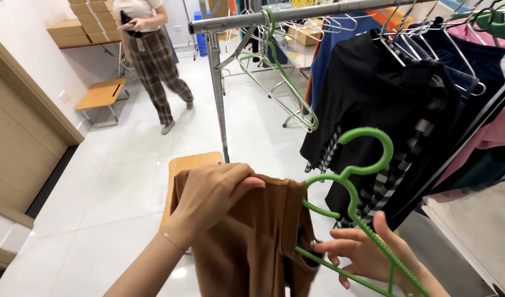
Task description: Hanging clothes on a garment rack using hangers.
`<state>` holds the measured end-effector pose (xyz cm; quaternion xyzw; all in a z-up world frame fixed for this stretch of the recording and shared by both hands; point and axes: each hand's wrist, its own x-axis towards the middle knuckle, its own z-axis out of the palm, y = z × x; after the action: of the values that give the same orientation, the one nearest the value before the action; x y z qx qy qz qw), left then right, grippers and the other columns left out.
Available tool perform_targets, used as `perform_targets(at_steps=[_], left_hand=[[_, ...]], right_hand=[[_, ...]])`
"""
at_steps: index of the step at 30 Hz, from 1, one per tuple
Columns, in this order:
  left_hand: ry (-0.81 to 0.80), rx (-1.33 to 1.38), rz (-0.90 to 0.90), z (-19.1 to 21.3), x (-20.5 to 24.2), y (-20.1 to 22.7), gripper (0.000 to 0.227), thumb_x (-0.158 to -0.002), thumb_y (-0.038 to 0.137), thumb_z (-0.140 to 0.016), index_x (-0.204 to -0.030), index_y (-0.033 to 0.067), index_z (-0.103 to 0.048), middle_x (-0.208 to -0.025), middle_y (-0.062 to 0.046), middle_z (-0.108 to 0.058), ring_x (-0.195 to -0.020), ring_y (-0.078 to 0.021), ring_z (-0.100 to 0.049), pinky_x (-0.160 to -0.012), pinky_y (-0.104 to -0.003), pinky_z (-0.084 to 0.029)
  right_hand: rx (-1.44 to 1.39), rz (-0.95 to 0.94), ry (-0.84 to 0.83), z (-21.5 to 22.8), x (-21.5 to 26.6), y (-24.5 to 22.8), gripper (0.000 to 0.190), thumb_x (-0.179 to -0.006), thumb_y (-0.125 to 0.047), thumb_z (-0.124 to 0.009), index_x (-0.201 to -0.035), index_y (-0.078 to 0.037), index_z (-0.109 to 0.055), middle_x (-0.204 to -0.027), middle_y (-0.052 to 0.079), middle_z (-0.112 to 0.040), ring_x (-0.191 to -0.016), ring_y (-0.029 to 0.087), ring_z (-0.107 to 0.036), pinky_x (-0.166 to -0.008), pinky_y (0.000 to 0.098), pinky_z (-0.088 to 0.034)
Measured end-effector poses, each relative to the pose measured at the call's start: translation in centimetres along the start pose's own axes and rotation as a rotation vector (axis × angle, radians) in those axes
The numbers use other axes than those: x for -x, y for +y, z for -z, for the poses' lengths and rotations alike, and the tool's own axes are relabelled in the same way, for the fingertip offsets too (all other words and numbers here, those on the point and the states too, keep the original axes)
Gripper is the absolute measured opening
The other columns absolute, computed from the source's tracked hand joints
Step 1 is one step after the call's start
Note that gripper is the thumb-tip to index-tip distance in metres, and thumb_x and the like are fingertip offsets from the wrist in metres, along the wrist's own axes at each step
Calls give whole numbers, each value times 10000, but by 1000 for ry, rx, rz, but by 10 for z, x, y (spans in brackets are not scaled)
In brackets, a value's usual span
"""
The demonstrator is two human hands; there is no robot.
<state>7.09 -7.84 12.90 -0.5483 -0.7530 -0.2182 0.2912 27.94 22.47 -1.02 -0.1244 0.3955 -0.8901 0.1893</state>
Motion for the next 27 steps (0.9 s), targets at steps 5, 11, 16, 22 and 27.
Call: perform_targets(at_steps=[5,11,16,22,27], left_hand=[[-64,124,210,16,-11,18,351,-1015,525,-544,-881,218,-647,-738,48,-711,-592,-206,-631,-547,-380,-455],[105,-56,199,38,-1,-4,321,-1006,490,-609,-858,212,-675,-682,4,-698,-547,-196,-626,-492,-390,-432],[143,-319,251,61,74,-66,356,-986,516,-619,-826,199,-647,-619,-10,-626,-516,-228,-596,-479,-404,-421],[201,-306,251,28,113,-55,231,-938,504,-670,-883,284,-710,-663,41,-668,-530,-234,-615,-510,-408,-448],[301,32,210,0,83,-6,148,-991,316,-669,-932,204,-746,-802,46,-760,-679,-163,-702,-624,-325,-514]], right_hand=[[199,-185,154,-16,-53,8,1111,-789,-819,-350,-1463,32,-587,-981,148,-646,-591,264,-636,-568,349,-541],[1578,-374,647,-23,-94,23,515,-991,-598,-448,-790,-185,-682,-779,-29,-760,-732,132,-668,-696,332,-465],[1762,256,666,69,-23,5,244,-880,-389,-705,-1024,-224,-812,-1008,-62,-842,-917,127,-801,-828,283,-579],[1657,660,546,30,-28,-30,84,-872,-130,-735,-908,-115,-810,-986,26,-792,-990,184,-760,-881,291,-598],[1511,734,620,-16,-55,-18,161,-829,-170,-834,-814,-136,-677,-791,-23,-656,-640,84,-590,-590,225,-504]])
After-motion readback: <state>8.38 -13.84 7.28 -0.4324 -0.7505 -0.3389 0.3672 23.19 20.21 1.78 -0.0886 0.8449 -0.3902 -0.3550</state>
